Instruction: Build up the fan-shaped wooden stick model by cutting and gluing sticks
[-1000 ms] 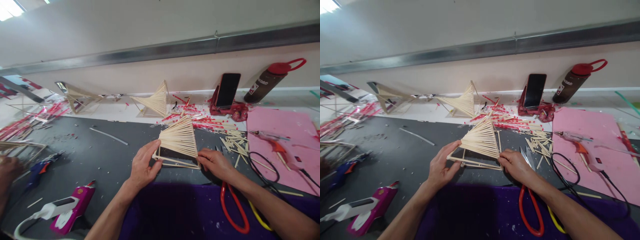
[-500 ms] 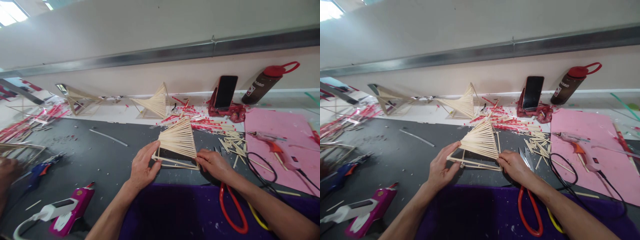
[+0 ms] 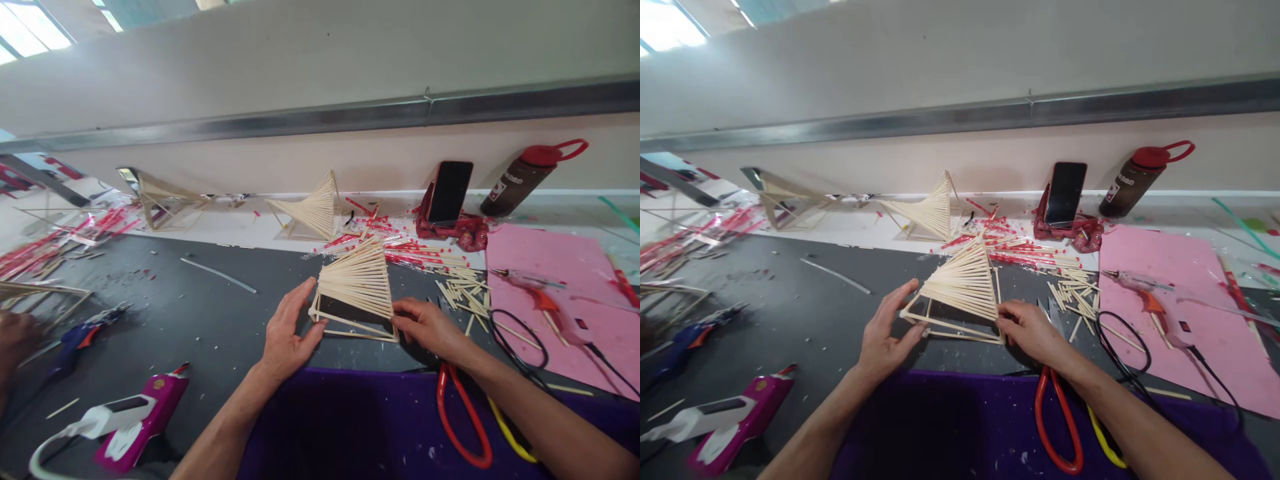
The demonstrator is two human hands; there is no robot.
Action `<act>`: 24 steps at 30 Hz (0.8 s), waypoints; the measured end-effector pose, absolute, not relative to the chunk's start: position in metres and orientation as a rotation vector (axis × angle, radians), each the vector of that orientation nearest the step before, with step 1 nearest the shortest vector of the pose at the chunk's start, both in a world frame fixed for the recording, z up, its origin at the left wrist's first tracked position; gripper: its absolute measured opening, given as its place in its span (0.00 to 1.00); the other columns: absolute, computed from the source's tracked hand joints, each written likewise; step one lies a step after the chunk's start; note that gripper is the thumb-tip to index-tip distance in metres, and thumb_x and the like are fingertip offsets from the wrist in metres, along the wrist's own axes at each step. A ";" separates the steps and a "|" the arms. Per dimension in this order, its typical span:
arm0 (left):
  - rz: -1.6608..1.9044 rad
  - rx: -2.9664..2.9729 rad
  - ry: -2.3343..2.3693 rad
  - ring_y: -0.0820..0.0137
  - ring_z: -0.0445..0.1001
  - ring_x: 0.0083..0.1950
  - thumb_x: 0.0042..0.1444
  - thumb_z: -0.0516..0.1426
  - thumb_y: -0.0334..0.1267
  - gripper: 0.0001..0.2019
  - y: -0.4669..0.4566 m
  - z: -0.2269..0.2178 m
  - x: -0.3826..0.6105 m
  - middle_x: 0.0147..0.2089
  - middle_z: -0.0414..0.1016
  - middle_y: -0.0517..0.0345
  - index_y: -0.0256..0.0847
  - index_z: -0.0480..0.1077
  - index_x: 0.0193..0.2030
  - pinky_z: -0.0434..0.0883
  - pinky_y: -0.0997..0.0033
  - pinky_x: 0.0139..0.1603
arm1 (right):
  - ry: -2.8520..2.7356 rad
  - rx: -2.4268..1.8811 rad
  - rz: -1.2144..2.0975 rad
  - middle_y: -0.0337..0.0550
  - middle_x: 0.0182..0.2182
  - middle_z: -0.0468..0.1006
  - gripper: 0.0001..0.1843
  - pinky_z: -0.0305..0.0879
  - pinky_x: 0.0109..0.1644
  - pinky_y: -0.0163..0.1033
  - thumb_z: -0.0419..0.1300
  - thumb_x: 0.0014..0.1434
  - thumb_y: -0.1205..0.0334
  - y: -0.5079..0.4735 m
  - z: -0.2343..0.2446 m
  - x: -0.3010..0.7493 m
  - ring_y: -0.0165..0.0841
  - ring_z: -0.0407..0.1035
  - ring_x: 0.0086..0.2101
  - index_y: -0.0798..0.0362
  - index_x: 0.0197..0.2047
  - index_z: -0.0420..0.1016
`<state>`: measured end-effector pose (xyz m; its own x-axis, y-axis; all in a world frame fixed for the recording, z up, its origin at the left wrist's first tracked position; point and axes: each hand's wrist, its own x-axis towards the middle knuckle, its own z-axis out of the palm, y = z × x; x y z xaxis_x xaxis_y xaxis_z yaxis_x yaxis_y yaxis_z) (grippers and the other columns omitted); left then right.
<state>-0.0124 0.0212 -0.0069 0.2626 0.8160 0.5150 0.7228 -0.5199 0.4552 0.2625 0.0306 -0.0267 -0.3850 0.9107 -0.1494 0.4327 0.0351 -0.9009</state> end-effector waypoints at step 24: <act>1.120 2.393 1.341 0.64 0.66 0.57 0.55 0.53 0.29 0.24 0.021 -0.007 -0.012 0.55 0.69 0.50 0.42 0.59 0.60 0.66 0.59 0.57 | -1.975 -1.335 1.160 0.34 0.18 0.66 0.14 0.56 0.34 0.34 0.50 0.61 0.65 0.029 -0.032 0.260 0.30 0.64 0.26 0.52 0.24 0.63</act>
